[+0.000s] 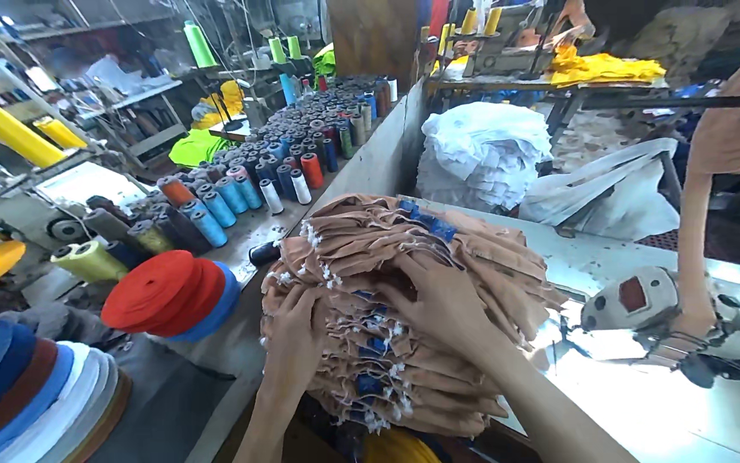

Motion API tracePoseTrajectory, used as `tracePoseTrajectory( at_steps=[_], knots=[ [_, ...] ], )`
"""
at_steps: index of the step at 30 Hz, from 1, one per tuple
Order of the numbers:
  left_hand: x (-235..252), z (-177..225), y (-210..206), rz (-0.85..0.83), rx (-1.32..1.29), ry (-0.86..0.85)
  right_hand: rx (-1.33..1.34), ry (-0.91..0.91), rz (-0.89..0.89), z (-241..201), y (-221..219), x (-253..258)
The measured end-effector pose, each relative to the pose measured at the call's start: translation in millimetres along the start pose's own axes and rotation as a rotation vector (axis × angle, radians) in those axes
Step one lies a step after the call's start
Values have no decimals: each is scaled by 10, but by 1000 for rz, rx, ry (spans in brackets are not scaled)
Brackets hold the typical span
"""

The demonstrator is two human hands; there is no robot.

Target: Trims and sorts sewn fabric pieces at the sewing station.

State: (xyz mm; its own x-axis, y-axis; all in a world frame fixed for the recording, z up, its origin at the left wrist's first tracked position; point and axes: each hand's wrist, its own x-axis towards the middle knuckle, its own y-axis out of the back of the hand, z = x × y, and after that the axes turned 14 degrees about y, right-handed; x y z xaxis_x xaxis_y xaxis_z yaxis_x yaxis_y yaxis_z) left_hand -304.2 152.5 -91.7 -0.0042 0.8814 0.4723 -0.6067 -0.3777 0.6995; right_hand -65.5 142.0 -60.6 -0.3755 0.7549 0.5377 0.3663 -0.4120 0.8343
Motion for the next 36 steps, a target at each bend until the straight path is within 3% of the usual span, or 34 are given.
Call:
tracePoseTrajectory(
  at_steps=[5,7,10,14,19,21,25,32,36],
  knots=[
    [49,-40,7,50,39,19,0,47,-218,-190,6,8],
    [46,-40,0,57,45,29,77,-30,-289,-188,43,95],
    [53,-37,14,97,33,39,200,-98,-95,-45,8,158],
    [123,-23,16,81,64,10,-25,-138,13,-63,-64,210],
    [232,137,-48,-212,207,145,-218,-22,112,-33,-303,147],
    [269,159,-48,-276,247,177,-168,-31,31,-57,-223,142],
    [278,175,14,-343,232,177,35,-108,-303,-101,60,165],
    [207,109,-186,-32,179,5,28,-69,-312,-166,64,108],
    [157,-52,-176,19,119,-18,-9,23,-255,-242,80,-16]
  ],
)
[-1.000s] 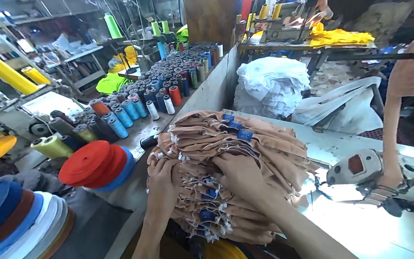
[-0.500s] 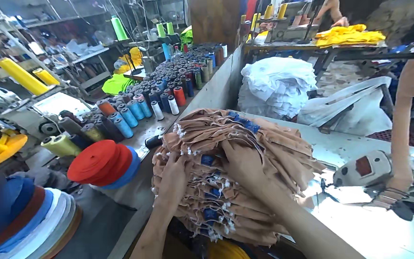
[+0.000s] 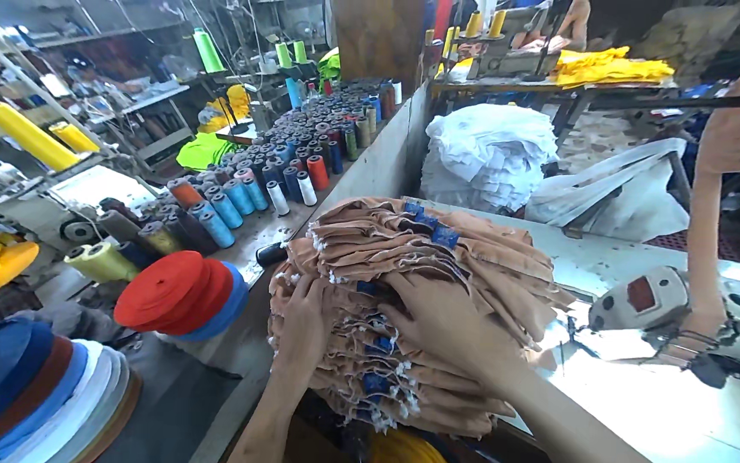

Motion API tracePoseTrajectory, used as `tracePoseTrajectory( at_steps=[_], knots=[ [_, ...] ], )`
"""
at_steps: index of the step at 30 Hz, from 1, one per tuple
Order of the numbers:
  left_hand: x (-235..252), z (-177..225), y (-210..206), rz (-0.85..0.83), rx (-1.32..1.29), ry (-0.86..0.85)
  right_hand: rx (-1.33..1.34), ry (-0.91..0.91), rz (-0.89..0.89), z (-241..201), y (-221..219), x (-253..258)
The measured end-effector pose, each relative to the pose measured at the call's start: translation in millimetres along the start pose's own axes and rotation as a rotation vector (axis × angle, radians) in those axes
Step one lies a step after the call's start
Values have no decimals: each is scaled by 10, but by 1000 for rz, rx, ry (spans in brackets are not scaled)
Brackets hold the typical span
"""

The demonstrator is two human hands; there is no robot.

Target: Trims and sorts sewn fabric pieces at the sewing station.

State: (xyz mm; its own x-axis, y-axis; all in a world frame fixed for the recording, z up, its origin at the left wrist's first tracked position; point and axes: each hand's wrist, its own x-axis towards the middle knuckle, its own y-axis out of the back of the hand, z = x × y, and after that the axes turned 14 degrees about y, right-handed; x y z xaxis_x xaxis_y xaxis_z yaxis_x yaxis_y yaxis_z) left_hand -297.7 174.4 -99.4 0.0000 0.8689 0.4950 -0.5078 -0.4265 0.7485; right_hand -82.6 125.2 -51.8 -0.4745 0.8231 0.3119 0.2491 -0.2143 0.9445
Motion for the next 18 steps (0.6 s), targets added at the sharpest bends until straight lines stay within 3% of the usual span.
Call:
tracePoseTrajectory(
  at_steps=[5,9,18],
  knots=[
    [-134,-72,106,-30,-46,15,-40,95,88,-181,-145,5],
    [-182,-82,197,-122,-104,74,-226,147,264,-262,-418,162],
    [-74,56,-10,81,-85,-27,-261,104,309,-251,-400,143]
  ],
)
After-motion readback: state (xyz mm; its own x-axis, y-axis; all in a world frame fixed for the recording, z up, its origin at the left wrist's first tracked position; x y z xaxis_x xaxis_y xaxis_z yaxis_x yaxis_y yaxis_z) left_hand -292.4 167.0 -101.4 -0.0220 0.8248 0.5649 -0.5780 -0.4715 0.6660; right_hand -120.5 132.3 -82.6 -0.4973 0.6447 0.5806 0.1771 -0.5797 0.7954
